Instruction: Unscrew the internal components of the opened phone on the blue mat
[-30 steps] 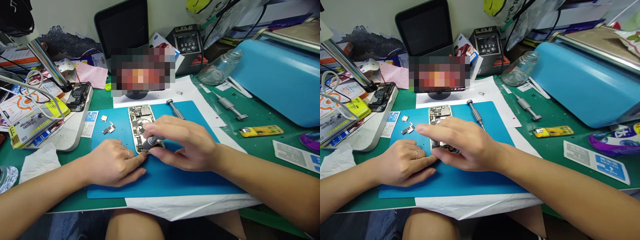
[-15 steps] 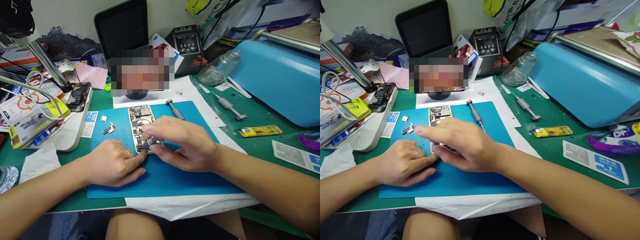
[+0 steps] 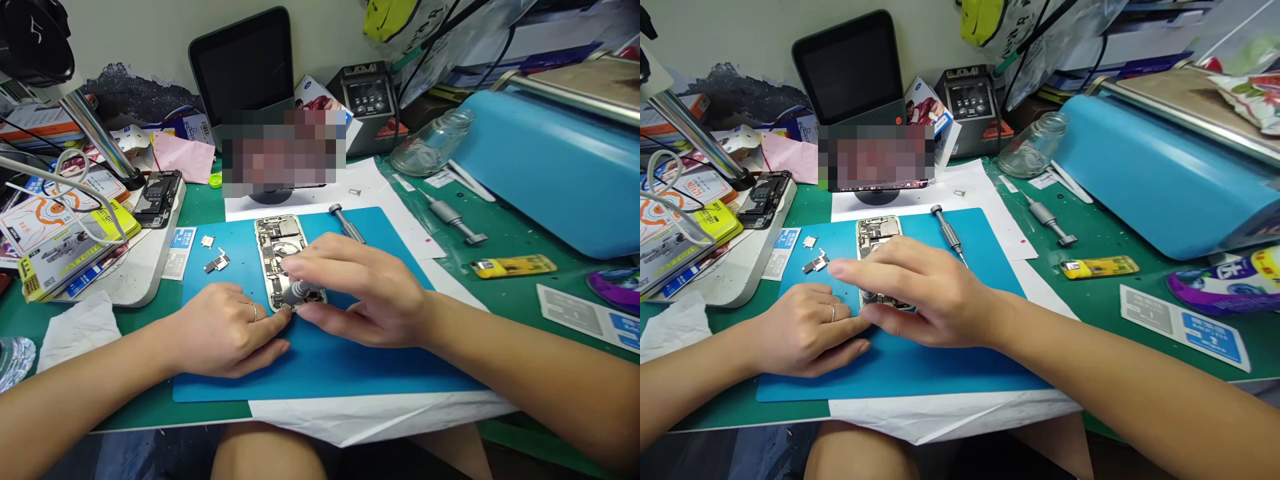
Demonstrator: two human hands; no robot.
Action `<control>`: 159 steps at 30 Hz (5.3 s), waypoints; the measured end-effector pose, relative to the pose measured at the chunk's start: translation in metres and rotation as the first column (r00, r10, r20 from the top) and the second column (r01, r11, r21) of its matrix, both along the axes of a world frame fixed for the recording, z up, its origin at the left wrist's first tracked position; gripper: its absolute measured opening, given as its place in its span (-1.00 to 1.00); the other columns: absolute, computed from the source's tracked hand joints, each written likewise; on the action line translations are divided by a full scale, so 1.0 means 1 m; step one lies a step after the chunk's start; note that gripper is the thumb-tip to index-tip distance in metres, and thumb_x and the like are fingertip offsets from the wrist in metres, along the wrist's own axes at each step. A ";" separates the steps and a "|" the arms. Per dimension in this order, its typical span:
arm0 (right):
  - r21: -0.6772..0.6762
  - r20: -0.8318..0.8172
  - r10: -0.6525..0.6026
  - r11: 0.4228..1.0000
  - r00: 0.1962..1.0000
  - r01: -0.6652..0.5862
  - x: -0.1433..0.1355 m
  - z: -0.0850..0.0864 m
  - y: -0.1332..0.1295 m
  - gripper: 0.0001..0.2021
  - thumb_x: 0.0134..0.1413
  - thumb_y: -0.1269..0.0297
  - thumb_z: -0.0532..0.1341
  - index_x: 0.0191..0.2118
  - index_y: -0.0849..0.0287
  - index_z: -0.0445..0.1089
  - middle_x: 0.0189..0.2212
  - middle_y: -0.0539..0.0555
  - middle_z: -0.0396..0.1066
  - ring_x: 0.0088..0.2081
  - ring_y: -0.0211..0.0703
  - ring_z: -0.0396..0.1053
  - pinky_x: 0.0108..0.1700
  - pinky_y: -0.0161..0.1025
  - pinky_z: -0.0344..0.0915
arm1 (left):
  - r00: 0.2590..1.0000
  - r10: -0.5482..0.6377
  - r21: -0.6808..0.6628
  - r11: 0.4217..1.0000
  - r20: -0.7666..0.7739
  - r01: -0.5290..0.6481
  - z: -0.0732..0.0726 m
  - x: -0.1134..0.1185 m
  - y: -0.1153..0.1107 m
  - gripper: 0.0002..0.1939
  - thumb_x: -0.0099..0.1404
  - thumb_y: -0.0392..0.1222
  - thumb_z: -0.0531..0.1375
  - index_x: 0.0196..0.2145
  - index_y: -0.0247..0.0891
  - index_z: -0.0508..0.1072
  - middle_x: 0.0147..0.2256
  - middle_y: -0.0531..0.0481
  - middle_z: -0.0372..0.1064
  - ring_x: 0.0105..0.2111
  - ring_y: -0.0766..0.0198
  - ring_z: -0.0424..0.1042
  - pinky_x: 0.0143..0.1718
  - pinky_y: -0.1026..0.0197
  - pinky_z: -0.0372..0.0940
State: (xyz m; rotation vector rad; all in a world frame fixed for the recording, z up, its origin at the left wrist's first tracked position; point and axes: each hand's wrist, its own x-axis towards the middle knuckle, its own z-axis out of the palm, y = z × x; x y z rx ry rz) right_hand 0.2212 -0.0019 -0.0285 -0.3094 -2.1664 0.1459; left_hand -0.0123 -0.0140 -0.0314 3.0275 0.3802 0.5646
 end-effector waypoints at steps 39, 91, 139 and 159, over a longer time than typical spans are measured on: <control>-0.056 0.003 0.039 0.998 0.999 -0.038 0.000 -0.001 -0.002 -0.69 0.32 0.44 0.20 0.14 0.31 0.32 -0.19 0.16 0.57 -0.16 -0.20 0.49 -0.08 -0.20 0.48 | 1.000 -0.008 -0.017 1.000 -0.005 0.008 0.000 0.000 0.000 -0.77 0.50 -0.19 0.09 -0.12 -0.36 0.50 -0.54 0.07 0.44 -0.60 0.28 0.37 -0.53 0.11 0.17; -0.141 -0.002 0.062 0.988 0.998 -0.061 0.000 0.000 -0.003 -0.51 0.24 0.60 0.15 0.26 0.25 0.24 -0.17 0.12 0.57 -0.11 -0.21 0.52 0.01 -0.20 0.48 | 1.000 -0.010 0.000 1.000 -0.007 0.010 -0.001 -0.001 0.000 -0.70 0.52 -0.17 0.06 -0.02 -0.42 0.49 -0.54 0.07 0.45 -0.60 0.29 0.40 -0.53 0.12 0.20; -0.113 0.035 0.063 0.992 0.997 -0.059 0.001 -0.001 -0.001 -0.46 0.27 0.49 0.19 0.33 0.16 0.16 -0.11 0.11 0.56 -0.20 -0.19 0.51 -0.10 -0.19 0.50 | 1.000 -0.018 -0.010 1.000 -0.003 0.018 -0.001 0.001 0.000 -0.77 0.50 -0.19 0.09 -0.10 -0.38 0.49 -0.55 0.06 0.44 -0.61 0.29 0.39 -0.53 0.14 0.17; -0.156 0.019 0.036 0.987 0.999 -0.033 0.001 -0.002 -0.002 -0.57 0.30 0.55 0.15 0.25 0.29 0.22 -0.13 0.14 0.55 -0.09 -0.21 0.50 0.04 -0.23 0.46 | 1.000 -0.017 -0.004 1.000 -0.003 0.017 -0.001 0.000 0.000 -0.72 0.51 -0.18 0.07 -0.05 -0.42 0.50 -0.53 0.06 0.46 -0.59 0.29 0.41 -0.52 0.12 0.22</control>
